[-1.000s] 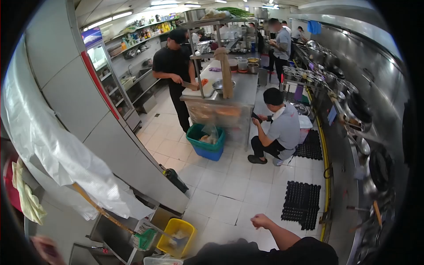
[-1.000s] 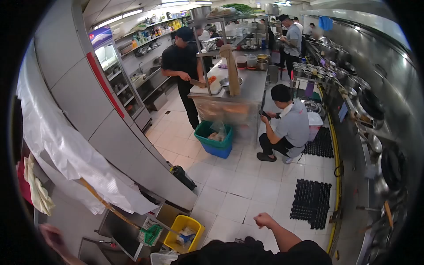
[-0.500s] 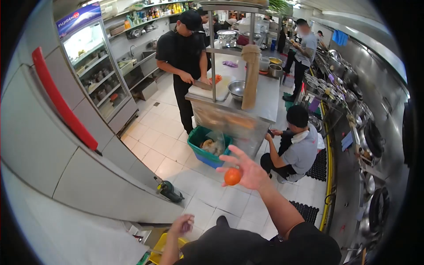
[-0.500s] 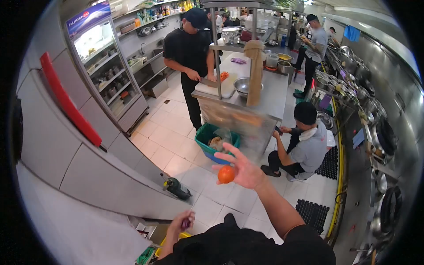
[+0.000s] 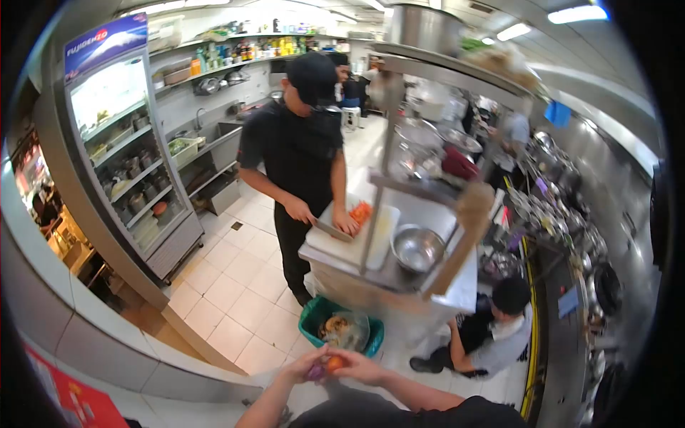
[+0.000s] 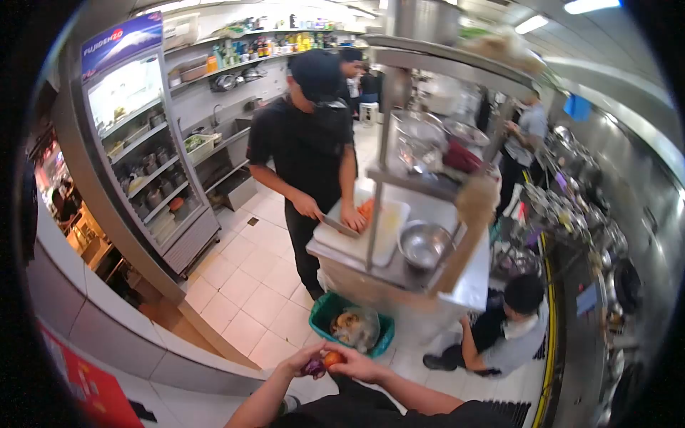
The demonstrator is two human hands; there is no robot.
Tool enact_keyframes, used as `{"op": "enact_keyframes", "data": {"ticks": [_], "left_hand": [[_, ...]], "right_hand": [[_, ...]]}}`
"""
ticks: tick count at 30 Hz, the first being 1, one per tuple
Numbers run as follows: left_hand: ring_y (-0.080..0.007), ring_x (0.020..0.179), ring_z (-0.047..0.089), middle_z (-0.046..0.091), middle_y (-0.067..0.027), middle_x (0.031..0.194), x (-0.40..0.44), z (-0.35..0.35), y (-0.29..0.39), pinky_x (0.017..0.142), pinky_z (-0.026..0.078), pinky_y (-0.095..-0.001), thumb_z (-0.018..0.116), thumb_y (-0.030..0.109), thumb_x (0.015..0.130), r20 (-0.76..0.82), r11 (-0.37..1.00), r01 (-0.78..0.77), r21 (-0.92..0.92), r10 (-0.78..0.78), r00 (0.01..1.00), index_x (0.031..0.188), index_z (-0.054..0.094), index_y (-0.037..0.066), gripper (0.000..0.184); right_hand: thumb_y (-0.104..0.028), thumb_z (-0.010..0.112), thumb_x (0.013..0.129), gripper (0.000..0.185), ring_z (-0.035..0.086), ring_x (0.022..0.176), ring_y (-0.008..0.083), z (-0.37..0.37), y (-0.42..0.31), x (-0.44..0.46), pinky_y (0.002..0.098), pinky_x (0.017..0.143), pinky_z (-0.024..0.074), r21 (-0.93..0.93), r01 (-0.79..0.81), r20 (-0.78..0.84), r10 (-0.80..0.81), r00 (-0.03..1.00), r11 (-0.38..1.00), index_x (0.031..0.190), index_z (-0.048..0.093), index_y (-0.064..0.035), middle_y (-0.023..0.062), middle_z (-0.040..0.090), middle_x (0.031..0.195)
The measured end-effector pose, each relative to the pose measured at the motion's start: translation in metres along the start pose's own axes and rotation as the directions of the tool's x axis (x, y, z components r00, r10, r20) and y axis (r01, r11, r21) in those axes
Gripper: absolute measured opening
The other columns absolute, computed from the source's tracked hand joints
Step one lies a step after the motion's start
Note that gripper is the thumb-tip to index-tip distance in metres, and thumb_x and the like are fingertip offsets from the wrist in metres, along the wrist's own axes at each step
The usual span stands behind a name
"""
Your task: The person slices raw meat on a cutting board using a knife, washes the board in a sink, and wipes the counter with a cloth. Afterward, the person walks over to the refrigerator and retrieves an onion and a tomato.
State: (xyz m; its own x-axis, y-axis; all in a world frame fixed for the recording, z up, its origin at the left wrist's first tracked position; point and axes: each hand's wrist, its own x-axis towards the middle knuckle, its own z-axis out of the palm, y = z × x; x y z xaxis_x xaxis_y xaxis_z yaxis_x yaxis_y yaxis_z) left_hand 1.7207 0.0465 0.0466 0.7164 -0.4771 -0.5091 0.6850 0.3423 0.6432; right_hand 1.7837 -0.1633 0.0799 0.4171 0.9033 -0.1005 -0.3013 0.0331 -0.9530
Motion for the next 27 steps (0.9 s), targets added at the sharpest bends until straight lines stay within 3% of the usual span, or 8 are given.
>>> {"op": "enact_keyframes", "data": {"ticks": [3, 6, 13, 18, 20, 21, 26, 27], "left_hand": [[-0.0145, 0.053, 0.059, 0.060, -0.0056, 0.076, -0.017, -0.046, 0.027, 0.044, 0.045, -0.0289, 0.041, 0.057, 0.098, -0.131, 0.993, -0.096, -0.065, 0.087, 0.988, 0.125, 0.055, 0.012, 0.054], [-0.0149, 0.055, 0.060, 0.062, -0.0062, 0.079, -0.053, -0.108, 0.060, 0.046, 0.049, -0.0295, 0.050, 0.048, 0.098, -0.224, 0.990, -0.137, -0.018, 0.130, 0.966, 0.128, 0.052, 0.011, 0.048], [-0.0213, 0.054, 0.063, 0.064, -0.0106, 0.079, -0.072, -0.273, 0.105, 0.047, 0.054, -0.0322, 0.058, 0.042, 0.095, -0.392, 0.887, -0.422, -0.186, 0.327, 0.860, 0.118, 0.051, 0.003, 0.046], [-0.0077, 0.047, 0.051, 0.062, -0.0017, 0.074, -0.091, -0.369, 0.224, 0.040, 0.038, -0.0193, 0.065, 0.030, 0.088, -0.492, 0.912, -0.360, -0.196, 0.226, 0.841, 0.109, 0.059, 0.009, 0.030], [-0.0169, 0.048, 0.055, 0.062, -0.0086, 0.080, -0.089, -0.445, 0.282, 0.041, 0.045, -0.0291, 0.062, 0.033, 0.090, -0.403, 0.931, -0.333, -0.147, 0.251, 0.880, 0.112, 0.055, 0.009, 0.033], [-0.0254, 0.051, 0.061, 0.064, -0.0151, 0.090, -0.078, -0.500, 0.300, 0.044, 0.054, -0.0375, 0.061, 0.036, 0.092, -0.322, 0.938, -0.316, -0.142, 0.258, 0.911, 0.119, 0.050, 0.010, 0.039], [-0.0159, 0.070, 0.062, 0.066, -0.0117, 0.095, -0.049, -0.597, 0.515, 0.048, 0.050, -0.0304, 0.060, 0.030, 0.093, -0.217, 0.979, -0.197, 0.048, 0.202, 0.955, 0.114, 0.053, 0.010, 0.029], [-0.0162, 0.059, 0.061, 0.066, -0.0115, 0.093, -0.032, -0.602, 0.557, 0.044, 0.048, -0.0305, 0.060, 0.031, 0.094, -0.183, 0.969, -0.197, 0.150, 0.223, 0.958, 0.113, 0.053, 0.009, 0.029]], "right_hand": [[-0.024, 0.075, 0.084, 0.057, 0.064, 0.093, 0.0217, 0.010, -0.035, 0.083, 0.0340, 0.085, 0.0504, -0.520, -0.211, -0.151, 0.154, 0.976, 0.828, 0.130, 0.048, -0.0027, 0.0116, 0.065, 0.108], [-0.025, 0.079, 0.081, 0.049, 0.066, 0.093, 0.0265, -0.008, -0.010, 0.184, 0.0358, 0.083, 0.0509, -0.683, -0.012, 0.090, 0.100, 0.991, 0.731, 0.117, 0.055, -0.0018, 0.0171, 0.066, 0.104], [-0.016, 0.078, 0.073, 0.051, 0.052, 0.102, 0.0390, 0.021, 0.020, 0.404, 0.0435, 0.088, 0.0420, -0.592, 0.353, 0.320, -0.191, 0.928, 0.724, 0.114, 0.052, -0.0026, 0.0196, 0.056, 0.102], [-0.024, 0.075, 0.078, 0.031, 0.056, 0.092, 0.0350, 0.002, 0.045, 0.553, 0.0432, 0.081, 0.0450, -0.664, 0.224, 0.209, -0.111, 0.972, 0.713, 0.092, 0.057, -0.0035, 0.0169, 0.059, 0.093], [-0.031, 0.069, 0.084, 0.030, 0.059, 0.093, 0.0349, -0.024, 0.068, 0.598, 0.0422, 0.083, 0.0476, -0.692, 0.181, 0.060, -0.194, 0.979, 0.699, 0.095, 0.061, -0.0036, 0.0171, 0.063, 0.096], [-0.031, 0.067, 0.085, 0.031, 0.060, 0.095, 0.0355, -0.039, 0.077, 0.612, 0.0428, 0.084, 0.0480, -0.754, 0.020, -0.055, -0.093, 0.994, 0.656, 0.098, 0.062, -0.0031, 0.0180, 0.063, 0.098], [-0.038, 0.058, 0.084, 0.041, 0.063, 0.095, 0.0427, -0.092, 0.080, 0.614, 0.0485, 0.084, 0.0498, -0.662, -0.606, -0.446, 0.418, 0.791, 0.441, 0.096, 0.065, 0.0015, 0.0255, 0.066, 0.099], [-0.038, 0.058, 0.084, 0.044, 0.064, 0.091, 0.0438, -0.116, 0.134, 0.604, 0.0496, 0.082, 0.0500, -0.689, -0.524, -0.417, 0.317, 0.852, 0.500, 0.094, 0.066, 0.0036, 0.0271, 0.066, 0.093]]}}
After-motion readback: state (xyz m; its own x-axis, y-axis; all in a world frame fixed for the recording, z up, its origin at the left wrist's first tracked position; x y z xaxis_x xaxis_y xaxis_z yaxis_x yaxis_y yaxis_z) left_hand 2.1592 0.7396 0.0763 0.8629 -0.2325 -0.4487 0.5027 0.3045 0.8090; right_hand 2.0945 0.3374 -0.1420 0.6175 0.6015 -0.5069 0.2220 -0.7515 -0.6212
